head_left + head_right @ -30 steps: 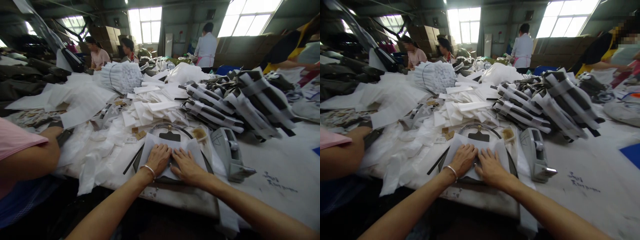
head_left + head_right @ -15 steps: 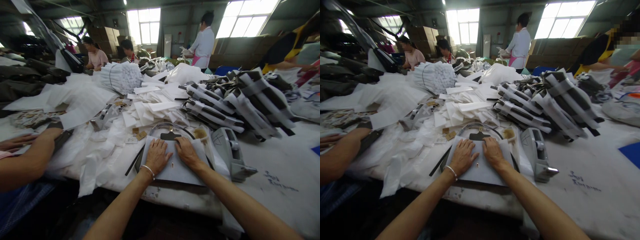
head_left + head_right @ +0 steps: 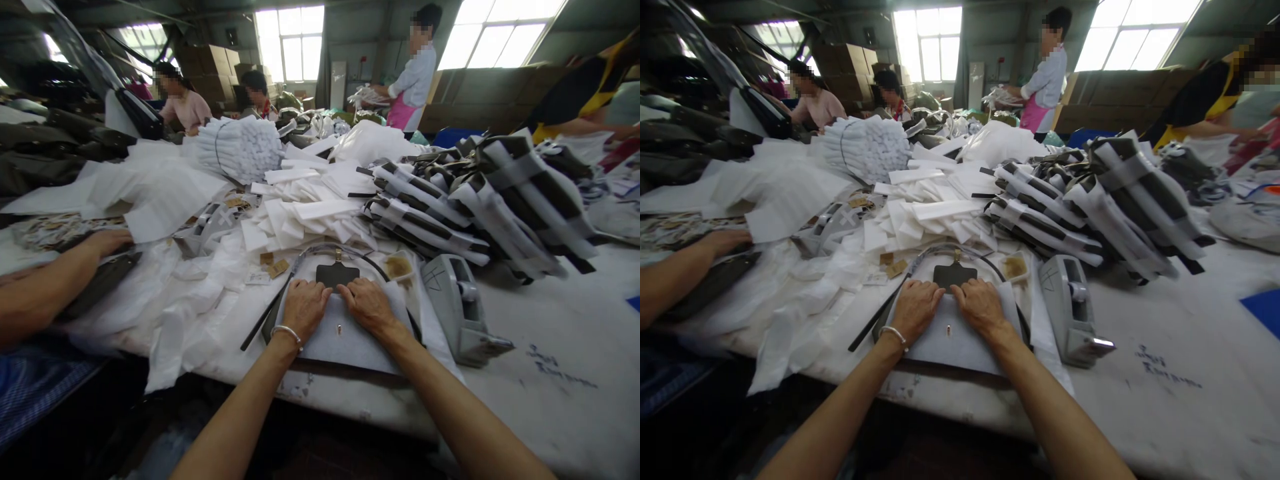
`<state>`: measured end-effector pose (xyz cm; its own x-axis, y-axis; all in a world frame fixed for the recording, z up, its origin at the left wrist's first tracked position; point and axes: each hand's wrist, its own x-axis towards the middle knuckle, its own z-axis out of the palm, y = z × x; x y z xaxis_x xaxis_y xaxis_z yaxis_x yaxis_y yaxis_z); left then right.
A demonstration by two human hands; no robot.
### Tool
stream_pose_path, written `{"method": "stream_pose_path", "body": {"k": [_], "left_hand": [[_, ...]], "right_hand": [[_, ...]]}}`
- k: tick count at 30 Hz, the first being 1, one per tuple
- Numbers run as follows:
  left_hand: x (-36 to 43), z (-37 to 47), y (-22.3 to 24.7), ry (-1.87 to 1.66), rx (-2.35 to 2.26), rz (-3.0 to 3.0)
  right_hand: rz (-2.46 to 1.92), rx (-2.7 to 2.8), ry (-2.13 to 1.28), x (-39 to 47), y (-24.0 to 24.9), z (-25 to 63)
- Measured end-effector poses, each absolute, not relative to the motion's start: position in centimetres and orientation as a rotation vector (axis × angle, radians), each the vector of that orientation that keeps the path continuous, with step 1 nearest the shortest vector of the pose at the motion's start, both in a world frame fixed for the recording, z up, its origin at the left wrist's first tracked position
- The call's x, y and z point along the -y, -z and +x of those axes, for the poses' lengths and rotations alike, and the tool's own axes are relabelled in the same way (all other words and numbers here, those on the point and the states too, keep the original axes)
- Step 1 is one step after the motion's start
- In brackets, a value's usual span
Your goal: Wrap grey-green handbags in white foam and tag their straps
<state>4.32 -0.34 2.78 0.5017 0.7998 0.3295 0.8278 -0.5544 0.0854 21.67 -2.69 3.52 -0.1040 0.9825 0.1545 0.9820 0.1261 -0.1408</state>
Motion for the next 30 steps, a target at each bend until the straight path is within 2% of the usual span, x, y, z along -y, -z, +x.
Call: {"method": "stream_pose_path", "body": {"k": [8, 12, 15, 17, 25, 30], "left_hand": [[-0.3, 4.9, -2.6, 0.426, 1.516, -2.618], [-0.5, 5.1, -2.3, 0.419, 1.571, -2.592], [-0.5, 5.1, -2.3, 0.447, 1.570, -2.601], [-0.5, 4.9, -2.2, 0.470, 1.560, -2.615], [-0.7, 4.6, -1.8, 0.696, 1.603, -2.642], [-0.8, 4.0, -1.9, 1.063, 1.653, -2.564]], "right_hand": [[-2.218, 2.127, -0.346, 1.4, -3.8, 21.8], [-2.229, 1.975, -0.232, 1.4, -2.8, 21.8], [-2.093, 1.821, -0.044, 1.2, -1.7, 21.9], [-1.983, 1.753, -0.054, 0.8, -1.0, 22.0], [-1.384, 1.366, -0.727, 0.6, -2.6, 23.7], [-1.335, 1.508, -0.818, 1.7, -3.3, 23.7]]}}
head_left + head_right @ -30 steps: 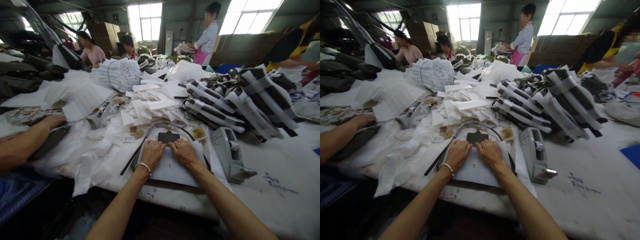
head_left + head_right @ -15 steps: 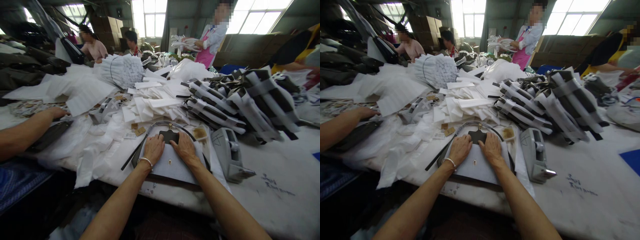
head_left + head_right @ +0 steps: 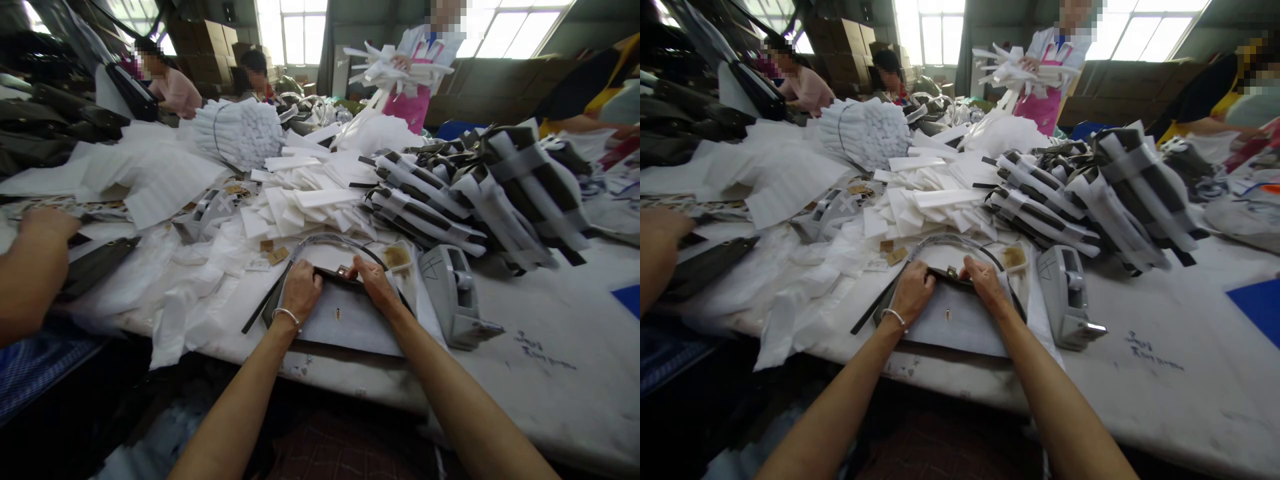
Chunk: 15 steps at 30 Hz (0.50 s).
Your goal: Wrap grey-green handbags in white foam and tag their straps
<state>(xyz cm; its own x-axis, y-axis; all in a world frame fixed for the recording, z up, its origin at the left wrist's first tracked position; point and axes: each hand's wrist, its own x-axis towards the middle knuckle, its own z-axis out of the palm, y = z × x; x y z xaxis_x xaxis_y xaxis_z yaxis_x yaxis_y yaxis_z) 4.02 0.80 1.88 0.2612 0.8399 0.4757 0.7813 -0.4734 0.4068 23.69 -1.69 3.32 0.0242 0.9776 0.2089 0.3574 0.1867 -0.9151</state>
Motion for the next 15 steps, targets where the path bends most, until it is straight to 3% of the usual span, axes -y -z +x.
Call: {"method": "stream_pose_path", "body": {"k": [4, 7, 10, 15], "left_hand": [[0.0, 3.3, -2.6, -1.280, -1.405, 2.337], [1.0, 3.1, -3.1, -1.353, -0.907, 2.358], [1.9, 3.0, -3.6, -1.161, -0.514, 2.408], [2.4, 2.4, -4.7, -0.791, -0.437, 2.458]], "right_hand": [[-1.421, 1.852, -0.566, 1.8, -2.8, 22.6], [-1.518, 2.117, -0.234, 1.9, -2.7, 22.0], [-1.596, 2.244, -0.075, 2.1, -2.8, 21.6], [-1.655, 2.294, -0.017, 2.2, -3.0, 21.4]]}}
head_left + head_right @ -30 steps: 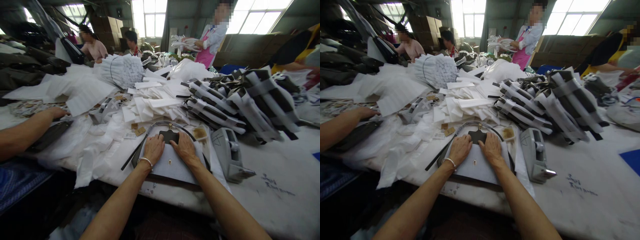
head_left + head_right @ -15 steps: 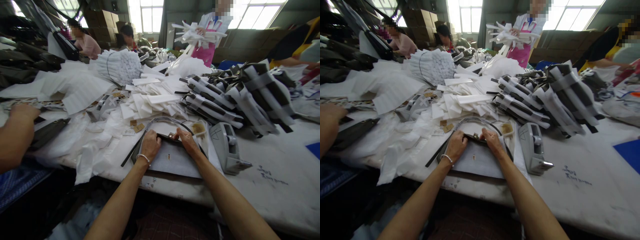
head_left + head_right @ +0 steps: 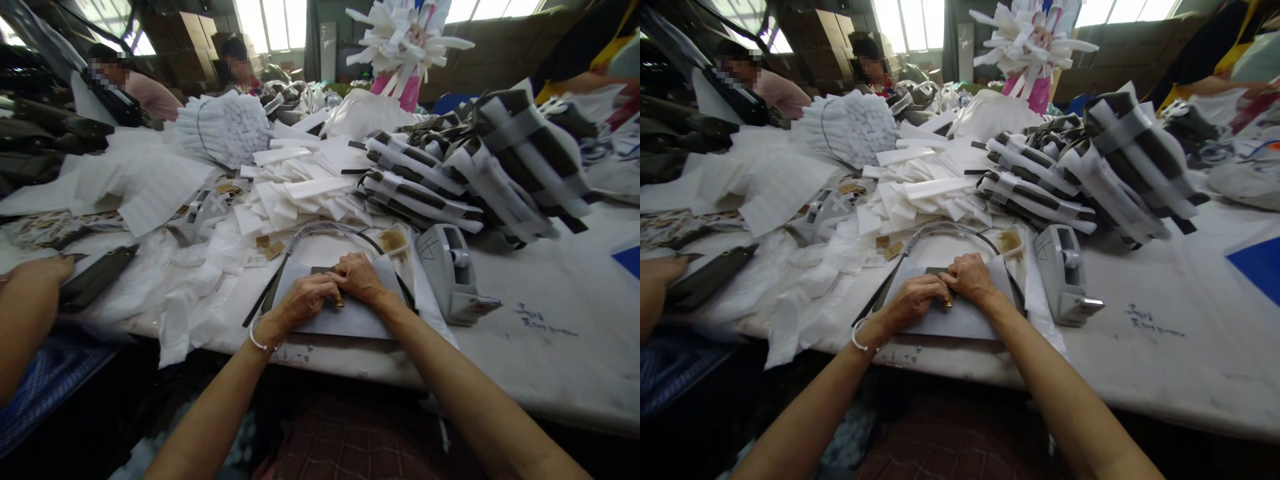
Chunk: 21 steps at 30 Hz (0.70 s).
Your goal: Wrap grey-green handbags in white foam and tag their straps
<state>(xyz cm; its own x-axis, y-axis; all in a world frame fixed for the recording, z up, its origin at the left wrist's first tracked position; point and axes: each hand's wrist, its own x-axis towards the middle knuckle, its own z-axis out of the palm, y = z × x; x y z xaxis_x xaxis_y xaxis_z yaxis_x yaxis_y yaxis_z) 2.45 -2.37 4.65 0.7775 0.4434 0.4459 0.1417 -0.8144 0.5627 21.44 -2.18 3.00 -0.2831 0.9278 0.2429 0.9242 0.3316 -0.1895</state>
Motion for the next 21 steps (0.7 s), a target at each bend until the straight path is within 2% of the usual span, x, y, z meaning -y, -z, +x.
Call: {"method": "stream_pose_path", "body": {"k": [8, 13, 17, 21], "left_hand": [[4.3, 1.1, -5.6, -0.441, -0.562, 2.701], [6.2, 0.4, -5.6, -0.332, -0.615, 2.828], [6.5, 0.1, -4.4, -0.395, -0.613, 2.849], [6.6, -0.1, -3.1, -0.526, -0.625, 2.811]], "right_hand": [[-1.664, 2.296, -0.018, 2.4, -3.2, 21.2], [-1.591, 2.168, -0.166, 2.2, -2.9, 21.4], [-1.320, 1.988, -0.590, 2.8, -4.3, 22.1], [-1.108, 2.117, -1.046, 4.2, -6.0, 23.1]]}}
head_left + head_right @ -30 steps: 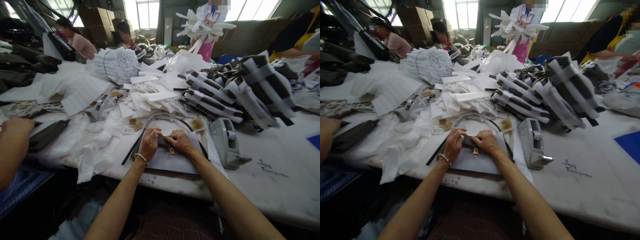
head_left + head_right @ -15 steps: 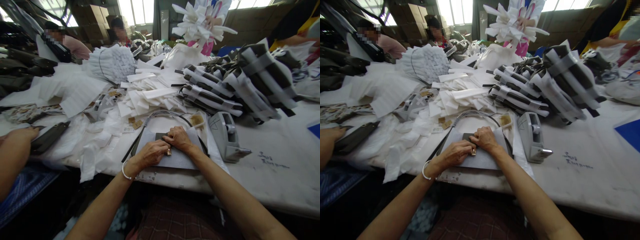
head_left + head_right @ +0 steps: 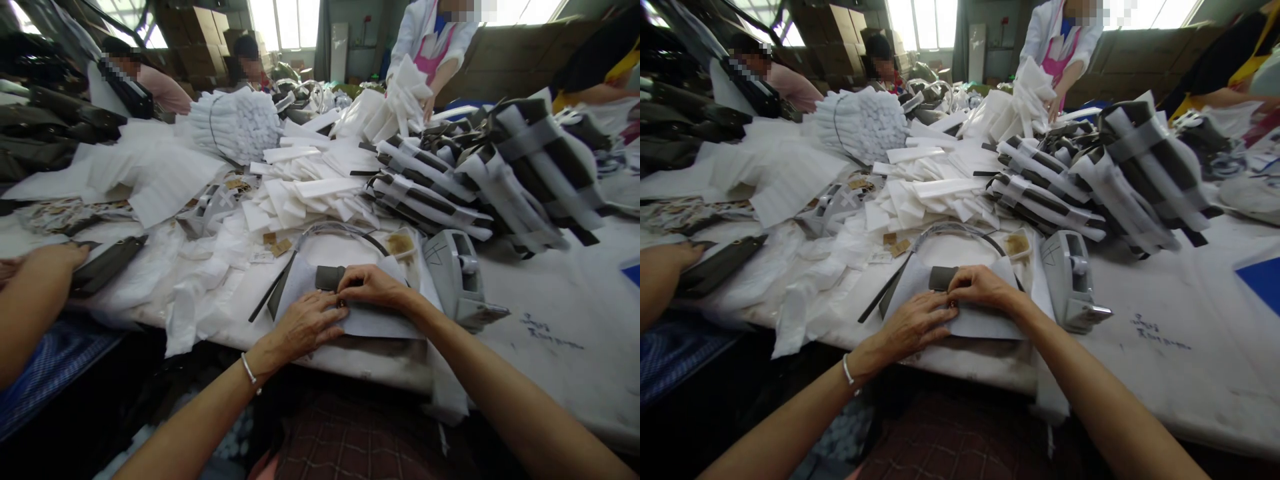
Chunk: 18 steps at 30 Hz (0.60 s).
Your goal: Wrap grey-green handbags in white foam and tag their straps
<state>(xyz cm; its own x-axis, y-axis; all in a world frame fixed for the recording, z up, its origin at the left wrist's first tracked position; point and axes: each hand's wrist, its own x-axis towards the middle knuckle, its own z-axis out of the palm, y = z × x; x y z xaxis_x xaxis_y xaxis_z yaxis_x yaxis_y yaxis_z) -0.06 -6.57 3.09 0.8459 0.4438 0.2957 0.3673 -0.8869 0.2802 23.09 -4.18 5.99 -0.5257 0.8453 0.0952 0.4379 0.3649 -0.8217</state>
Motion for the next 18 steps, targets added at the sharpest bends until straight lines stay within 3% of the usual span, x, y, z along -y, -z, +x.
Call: {"method": "stream_pose_path", "body": {"k": [10, 18], "left_hand": [[7.2, -0.3, -2.1, -0.733, -0.565, 2.867], [7.3, 0.0, -2.8, -0.700, -0.606, 2.889]], "right_hand": [[-1.053, 2.456, -0.701, 5.0, -5.7, 23.1], [-1.596, 2.483, -0.320, 7.4, -7.0, 20.2]]}}
